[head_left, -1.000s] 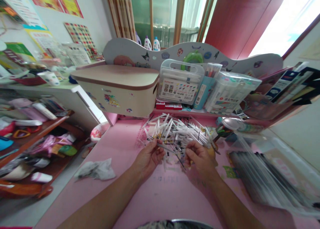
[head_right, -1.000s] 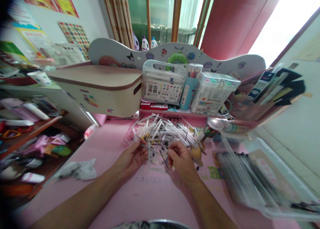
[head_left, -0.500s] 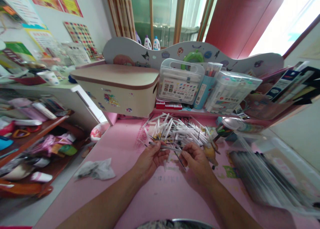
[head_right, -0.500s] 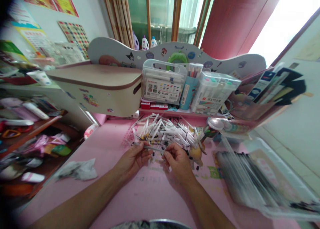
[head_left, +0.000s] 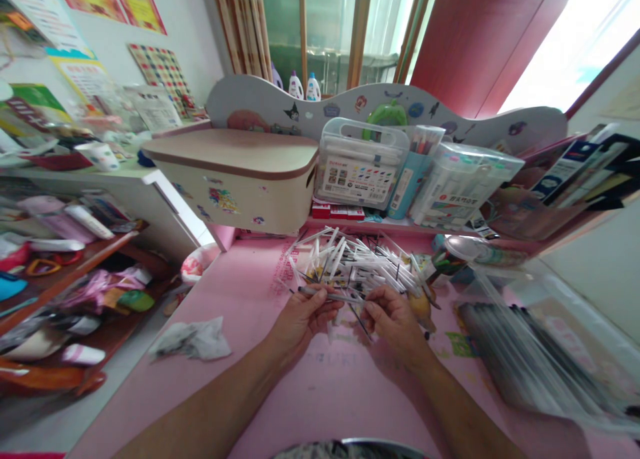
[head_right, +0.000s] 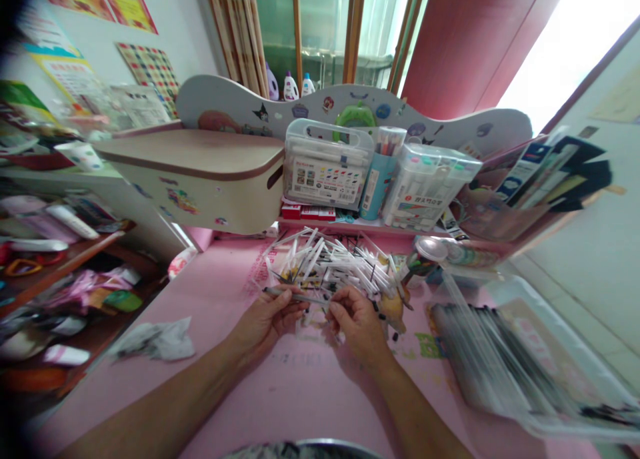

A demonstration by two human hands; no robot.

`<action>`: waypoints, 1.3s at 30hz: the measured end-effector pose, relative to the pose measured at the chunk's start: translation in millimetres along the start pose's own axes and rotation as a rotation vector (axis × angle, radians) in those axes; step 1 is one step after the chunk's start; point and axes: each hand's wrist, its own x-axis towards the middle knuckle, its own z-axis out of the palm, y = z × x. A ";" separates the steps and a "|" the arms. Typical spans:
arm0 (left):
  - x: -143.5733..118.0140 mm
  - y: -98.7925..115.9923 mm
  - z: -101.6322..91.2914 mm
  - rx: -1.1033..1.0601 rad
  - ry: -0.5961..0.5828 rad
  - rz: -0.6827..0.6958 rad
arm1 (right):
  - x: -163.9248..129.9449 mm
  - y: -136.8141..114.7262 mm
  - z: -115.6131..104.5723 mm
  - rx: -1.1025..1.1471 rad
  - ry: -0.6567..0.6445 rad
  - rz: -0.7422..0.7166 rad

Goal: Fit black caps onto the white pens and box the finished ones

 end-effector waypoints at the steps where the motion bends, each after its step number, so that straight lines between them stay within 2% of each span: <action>1: -0.5 -0.5 0.3 0.005 -0.008 0.013 | 1.0 1.7 -0.7 0.002 -0.004 -0.005; 8: -5.9 -2.0 7.0 0.059 0.006 0.101 | 3.7 11.4 0.2 0.105 -0.004 0.027; 20: -10.4 -7.4 12.7 0.071 0.039 0.171 | -1.2 -7.2 17.0 0.220 0.069 0.039; 24: -11.5 -6.8 12.7 0.074 0.027 0.179 | -0.7 -7.9 13.4 0.179 0.065 0.041; 28: -13.9 -7.4 13.7 0.141 -0.003 0.195 | -0.6 -6.4 5.6 -0.041 -0.059 -0.004; 32: -21.1 -13.6 17.3 0.275 -0.130 0.235 | -6.1 -17.5 10.5 -0.426 -0.198 -0.162; 34: -24.9 -15.9 18.2 0.330 -0.150 0.278 | -9.0 -26.2 14.0 -0.596 -0.269 -0.231; 37: -28.1 -16.0 16.7 0.379 -0.126 0.285 | -11.5 -38.1 13.3 -0.838 -0.303 -0.321; 39: -28.2 -15.3 14.8 0.402 -0.103 0.288 | -13.9 -47.5 9.6 -1.012 -0.273 -0.413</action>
